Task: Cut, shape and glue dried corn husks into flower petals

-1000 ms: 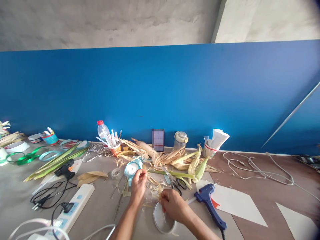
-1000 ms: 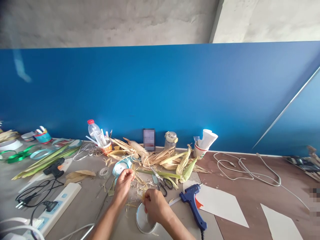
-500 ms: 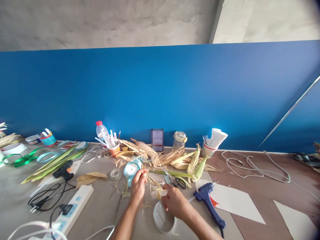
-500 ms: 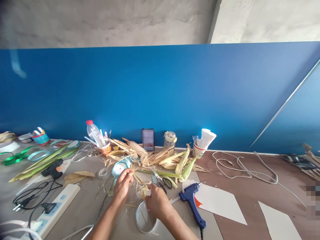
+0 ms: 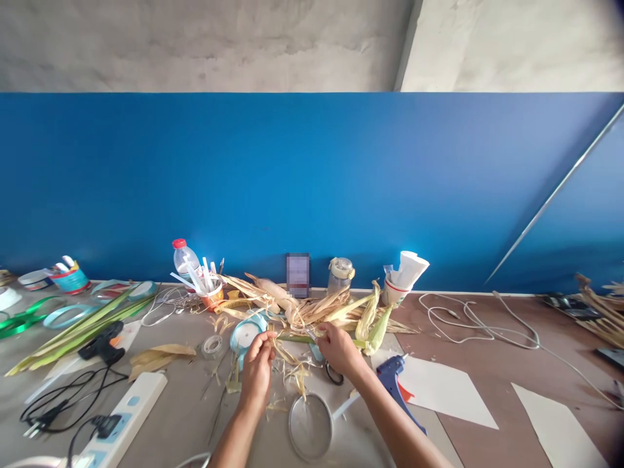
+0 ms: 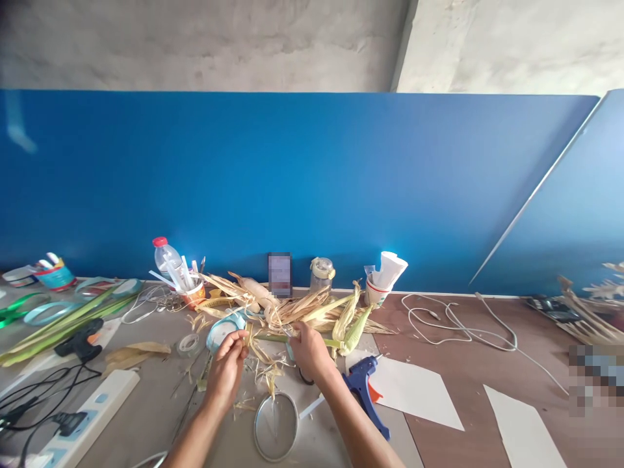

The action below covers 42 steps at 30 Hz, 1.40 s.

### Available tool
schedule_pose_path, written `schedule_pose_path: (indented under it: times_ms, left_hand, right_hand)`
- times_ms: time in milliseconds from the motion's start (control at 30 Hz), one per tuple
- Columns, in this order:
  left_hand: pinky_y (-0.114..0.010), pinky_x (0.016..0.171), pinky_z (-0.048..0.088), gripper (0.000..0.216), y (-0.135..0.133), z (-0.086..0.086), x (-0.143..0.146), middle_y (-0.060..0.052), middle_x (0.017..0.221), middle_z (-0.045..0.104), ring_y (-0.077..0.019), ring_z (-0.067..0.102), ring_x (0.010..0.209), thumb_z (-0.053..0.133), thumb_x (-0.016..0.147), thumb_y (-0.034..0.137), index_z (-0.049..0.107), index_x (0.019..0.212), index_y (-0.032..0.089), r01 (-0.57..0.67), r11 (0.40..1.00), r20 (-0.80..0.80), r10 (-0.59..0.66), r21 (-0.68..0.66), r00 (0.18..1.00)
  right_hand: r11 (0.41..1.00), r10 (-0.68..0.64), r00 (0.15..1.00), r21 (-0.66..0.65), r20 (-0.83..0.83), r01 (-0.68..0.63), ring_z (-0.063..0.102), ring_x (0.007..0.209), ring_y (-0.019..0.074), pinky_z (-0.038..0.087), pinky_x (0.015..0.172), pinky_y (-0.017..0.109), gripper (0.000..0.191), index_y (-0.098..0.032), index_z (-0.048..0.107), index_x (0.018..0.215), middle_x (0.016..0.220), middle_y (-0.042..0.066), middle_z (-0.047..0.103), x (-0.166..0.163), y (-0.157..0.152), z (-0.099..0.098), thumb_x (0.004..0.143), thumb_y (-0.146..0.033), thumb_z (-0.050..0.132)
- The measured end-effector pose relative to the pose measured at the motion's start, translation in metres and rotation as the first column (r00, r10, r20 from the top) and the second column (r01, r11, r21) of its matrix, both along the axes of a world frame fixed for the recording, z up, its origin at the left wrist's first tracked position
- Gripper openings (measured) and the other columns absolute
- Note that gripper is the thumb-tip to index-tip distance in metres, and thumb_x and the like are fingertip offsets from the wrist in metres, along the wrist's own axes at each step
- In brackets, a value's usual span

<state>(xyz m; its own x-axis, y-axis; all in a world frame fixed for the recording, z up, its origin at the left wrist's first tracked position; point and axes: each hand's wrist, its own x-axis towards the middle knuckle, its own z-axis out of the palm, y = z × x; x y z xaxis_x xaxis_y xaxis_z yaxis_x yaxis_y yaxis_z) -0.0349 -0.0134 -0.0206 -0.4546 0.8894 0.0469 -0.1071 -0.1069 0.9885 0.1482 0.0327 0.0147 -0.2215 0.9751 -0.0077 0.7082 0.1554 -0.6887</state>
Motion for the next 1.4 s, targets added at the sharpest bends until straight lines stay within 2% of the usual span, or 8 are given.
schedule_pose_path:
  times_ms: [233,533,767,900,1000,1167,1267,1400]
  left_hand:
    - [-0.026,0.044,0.033,0.031,0.001,-0.002,-0.002,0.004,0.051,0.041,-0.013,0.038,0.044,0.052,0.071,0.047,0.062,0.085,0.022,-0.038,0.999,0.003,0.038,0.008,0.999]
    - [-0.026,0.04,0.028,0.038,0.002,-0.005,-0.005,0.007,0.045,0.035,-0.0118,0.033,0.039,0.056,0.069,0.052,0.062,0.089,0.02,-0.095,0.995,0.015,0.095,0.002,0.995]
    - [-0.023,0.04,0.026,0.027,0.004,-0.011,-0.004,0.007,0.048,0.038,-0.01,0.033,0.04,0.053,0.073,0.039,0.058,0.091,0.019,-0.021,1.0,0.046,0.021,0.006,0.999]
    - [-0.023,0.046,0.034,0.022,0.001,-0.008,0.001,0.004,0.054,0.048,-0.0111,0.042,0.046,0.05,0.072,0.029,0.06,0.088,0.017,0.015,0.999,-0.022,-0.014,0.045,1.0]
    - [-0.024,0.051,0.039,0.022,-0.001,-0.003,0.004,0.001,0.068,0.056,-0.011,0.048,0.051,0.052,0.067,0.025,0.061,0.086,0.018,0.007,1.0,-0.052,-0.006,0.015,0.999]
    - [-0.024,0.05,0.037,0.021,-0.006,0.004,0.007,0.004,0.054,0.05,-0.0123,0.047,0.049,0.055,0.071,0.032,0.061,0.086,0.019,-0.015,0.999,-0.112,0.009,-0.05,0.994]
    - [-0.026,0.052,0.038,0.027,-0.008,0.005,0.008,0.005,0.051,0.048,-0.0143,0.047,0.05,0.055,0.073,0.04,0.061,0.088,0.019,-0.01,0.999,-0.144,0.006,-0.031,0.989]
    - [-0.027,0.052,0.038,0.035,-0.008,-0.001,0.009,0.004,0.051,0.047,-0.0143,0.046,0.048,0.053,0.074,0.047,0.061,0.092,0.018,0.016,1.0,-0.14,-0.018,-0.02,0.99]
  right_hand:
    - [0.997,0.012,0.997,0.071,0.082,-0.017,0.06,0.08,0.0162,0.038,0.068,0.021,0.031,-0.013,0.06,0.103,0.085,0.008,0.067,-0.013,0.014,-0.006,0.077,-0.014,0.043]
    - [0.995,0.013,0.986,0.092,0.166,-0.028,0.06,0.077,0.018,0.038,0.066,0.024,0.024,-0.016,0.06,0.098,0.082,0.007,0.067,-0.033,0.032,-0.006,0.081,-0.025,0.044]
    - [0.997,-0.037,0.982,0.073,0.184,0.024,0.06,0.079,0.0202,0.037,0.066,0.026,0.02,-0.014,0.063,0.084,0.082,0.011,0.067,-0.053,0.041,-0.002,0.079,-0.017,0.043]
    - [0.991,-0.093,0.989,0.105,0.115,0.081,0.058,0.088,0.0193,0.037,0.072,0.025,0.033,-0.01,0.052,0.111,0.094,0.012,0.064,-0.048,0.039,0.009,0.083,-0.016,0.035]
    - [0.991,-0.049,0.997,0.126,0.061,0.041,0.055,0.092,0.0173,0.037,0.074,0.023,0.039,-0.01,0.043,0.12,0.102,0.01,0.061,-0.038,0.027,0.019,0.083,-0.019,0.036]
    - [0.983,0.181,0.982,0.024,0.055,-0.183,0.057,0.065,0.0133,0.036,0.056,0.019,0.016,-0.017,0.062,0.08,0.069,0.001,0.064,-0.015,-0.017,0.024,0.073,-0.025,0.05]
    - [0.977,0.212,0.964,-0.059,0.162,-0.204,0.06,0.069,0.0166,0.037,0.058,0.022,0.032,-0.018,0.059,0.101,0.076,0.004,0.067,-0.009,-0.046,0.019,0.071,-0.024,0.052]
    - [0.974,0.222,0.89,-0.128,0.399,-0.185,0.064,0.082,0.0252,0.042,0.065,0.03,0.057,-0.014,0.041,0.127,0.088,0.014,0.069,-0.018,-0.073,0.012,0.072,-0.019,0.052]
